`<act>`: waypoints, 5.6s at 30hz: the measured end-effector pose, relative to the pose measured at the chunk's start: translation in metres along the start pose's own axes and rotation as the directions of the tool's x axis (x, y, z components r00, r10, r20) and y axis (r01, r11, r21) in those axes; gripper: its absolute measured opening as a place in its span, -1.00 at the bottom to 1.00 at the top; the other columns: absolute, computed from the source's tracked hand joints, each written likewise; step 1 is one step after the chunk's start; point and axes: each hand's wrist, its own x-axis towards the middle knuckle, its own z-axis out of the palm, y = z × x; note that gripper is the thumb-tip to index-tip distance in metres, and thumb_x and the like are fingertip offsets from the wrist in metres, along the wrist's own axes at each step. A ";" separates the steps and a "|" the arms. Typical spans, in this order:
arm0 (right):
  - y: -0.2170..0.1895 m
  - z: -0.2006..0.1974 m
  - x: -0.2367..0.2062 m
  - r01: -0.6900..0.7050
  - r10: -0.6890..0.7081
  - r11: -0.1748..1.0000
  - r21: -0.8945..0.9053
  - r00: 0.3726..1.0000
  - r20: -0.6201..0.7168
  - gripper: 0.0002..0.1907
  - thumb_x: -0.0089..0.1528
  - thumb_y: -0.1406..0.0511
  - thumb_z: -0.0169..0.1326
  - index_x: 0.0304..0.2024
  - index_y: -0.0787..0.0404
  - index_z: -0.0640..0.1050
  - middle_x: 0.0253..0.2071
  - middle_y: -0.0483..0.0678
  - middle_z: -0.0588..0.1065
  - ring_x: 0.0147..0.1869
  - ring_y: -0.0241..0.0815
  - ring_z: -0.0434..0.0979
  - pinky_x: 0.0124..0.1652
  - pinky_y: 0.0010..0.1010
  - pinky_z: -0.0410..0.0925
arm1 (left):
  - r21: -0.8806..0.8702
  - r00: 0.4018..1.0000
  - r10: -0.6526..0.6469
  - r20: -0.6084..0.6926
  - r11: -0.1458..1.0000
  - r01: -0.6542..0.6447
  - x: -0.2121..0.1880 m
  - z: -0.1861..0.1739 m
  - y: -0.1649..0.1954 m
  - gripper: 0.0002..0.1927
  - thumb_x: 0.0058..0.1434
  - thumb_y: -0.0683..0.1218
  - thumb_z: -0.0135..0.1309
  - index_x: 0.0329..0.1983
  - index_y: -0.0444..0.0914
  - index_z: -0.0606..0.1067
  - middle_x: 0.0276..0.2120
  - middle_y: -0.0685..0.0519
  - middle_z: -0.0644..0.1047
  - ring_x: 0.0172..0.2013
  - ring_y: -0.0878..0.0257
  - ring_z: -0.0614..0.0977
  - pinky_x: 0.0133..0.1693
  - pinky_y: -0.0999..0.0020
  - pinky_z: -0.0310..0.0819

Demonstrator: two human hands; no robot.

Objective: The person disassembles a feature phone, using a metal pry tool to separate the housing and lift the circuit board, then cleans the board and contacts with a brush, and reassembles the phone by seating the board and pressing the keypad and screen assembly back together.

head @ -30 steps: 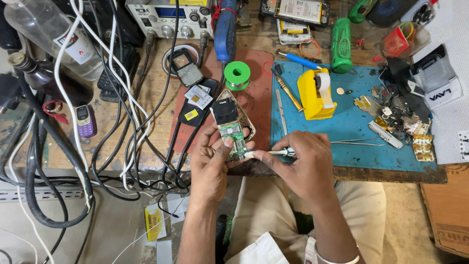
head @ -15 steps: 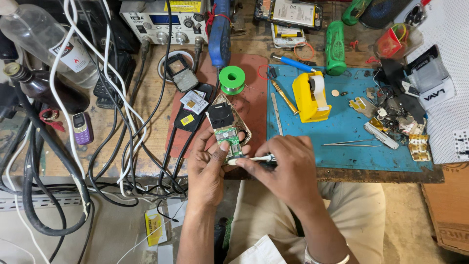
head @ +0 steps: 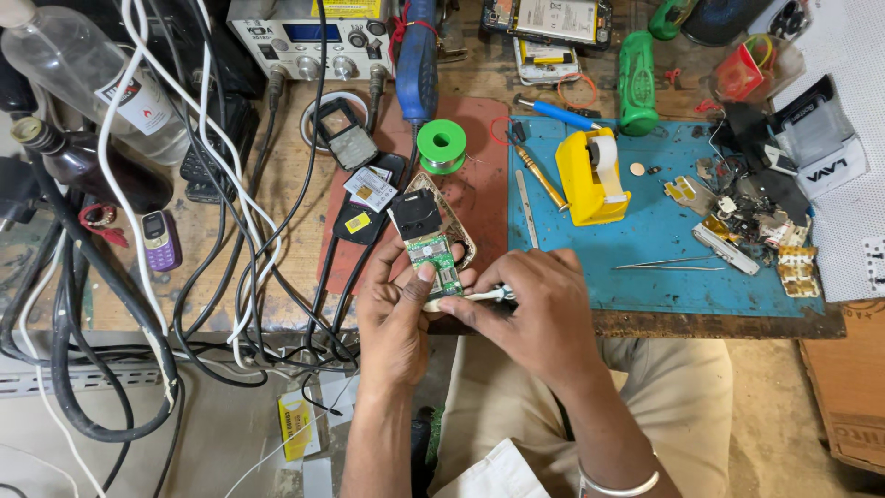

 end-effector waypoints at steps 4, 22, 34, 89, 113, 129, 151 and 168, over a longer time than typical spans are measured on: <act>0.012 -0.014 0.003 -0.059 0.060 0.997 -0.046 0.998 0.019 -0.59 0.01 0.02 0.42 -0.48 0.10 0.52 -0.46 -0.18 0.55 -0.34 -0.12 0.53 -0.19 -0.21 0.21 | -0.002 0.999 -0.042 -0.022 0.999 0.042 0.001 -0.003 0.001 -0.51 0.34 -0.20 0.05 0.31 -0.34 0.25 0.00 -0.27 0.62 -0.10 -0.03 0.73 -0.16 0.12 0.74; 0.016 -0.001 -0.024 0.226 -0.246 0.964 -0.138 0.959 -0.145 -0.62 0.06 0.06 0.45 -0.36 0.08 0.54 -0.35 -0.21 0.53 -0.26 -0.20 0.48 -0.13 -0.25 0.19 | -0.056 1.000 -0.014 0.018 0.998 0.015 0.002 -0.003 0.003 -0.54 0.37 -0.22 0.03 0.30 -0.35 0.26 -0.01 -0.29 0.60 -0.12 -0.03 0.72 -0.14 0.07 0.73; 0.015 -0.002 -0.021 0.187 -0.215 0.966 -0.177 0.965 -0.152 -0.65 0.05 0.07 0.45 -0.37 0.05 0.55 -0.33 -0.24 0.53 -0.26 -0.20 0.46 -0.10 -0.24 0.19 | -0.024 1.000 -0.005 0.018 1.000 0.005 0.004 -0.002 0.003 -0.50 0.36 -0.18 0.06 0.32 -0.35 0.26 -0.02 -0.28 0.61 -0.12 -0.02 0.73 -0.14 0.09 0.73; -0.012 0.011 -0.021 -0.351 0.350 0.808 0.473 0.932 0.094 -0.48 0.14 0.24 0.36 0.10 0.32 0.57 -0.22 -0.11 0.58 -0.26 -0.38 0.54 -0.25 -0.55 0.45 | 0.137 0.993 0.067 0.096 0.987 -0.080 0.000 -0.004 -0.006 -0.35 0.23 -0.31 0.20 0.40 -0.41 0.33 0.06 -0.16 0.59 -0.05 0.18 0.66 0.00 0.32 0.62; 0.019 0.012 -0.018 -0.456 0.436 0.274 0.847 0.844 0.313 -0.65 0.32 0.42 0.09 0.15 0.44 0.55 -0.03 -0.01 0.61 0.00 -0.32 0.58 0.04 -0.45 0.46 | 0.230 0.985 -0.154 0.073 0.964 0.134 -0.012 -0.013 0.003 -0.63 0.42 0.01 0.02 -0.03 -0.43 0.55 -0.28 -0.08 0.66 -0.33 0.28 0.73 -0.24 0.36 0.73; 0.027 0.023 -0.022 -0.447 0.384 0.422 0.788 0.876 0.291 -0.56 0.29 0.43 0.16 0.22 0.43 0.48 -0.07 0.01 0.62 -0.05 -0.35 0.58 -0.05 -0.52 0.45 | 0.257 0.998 -0.021 0.051 0.966 0.007 -0.008 -0.009 -0.007 -0.70 0.30 -0.16 0.19 0.03 -0.43 0.58 -0.18 -0.01 0.64 -0.26 0.33 0.68 -0.34 0.39 0.70; 0.045 0.024 -0.042 -0.360 0.419 0.508 0.782 0.897 0.141 -0.65 0.38 0.40 0.08 0.21 0.36 0.50 -0.16 -0.04 0.56 -0.17 -0.36 0.47 -0.13 -0.52 0.40 | 0.239 0.997 0.002 0.076 0.971 -0.020 -0.007 -0.010 -0.020 -0.67 0.29 -0.22 0.20 0.06 -0.50 0.54 -0.13 -0.09 0.66 -0.17 0.33 0.66 -0.12 0.46 0.60; 0.026 0.014 -0.029 -0.129 0.113 0.944 0.305 0.991 0.070 -0.56 0.04 0.50 0.21 -0.02 0.23 0.51 -0.22 0.01 0.51 -0.14 -0.02 0.53 -0.14 -0.27 0.41 | 0.422 0.990 0.070 0.123 0.899 -0.116 -0.015 -0.007 -0.011 -0.75 0.30 -0.22 0.21 -0.02 -0.47 0.61 -0.32 0.13 0.56 -0.41 0.51 0.46 -0.39 0.62 0.32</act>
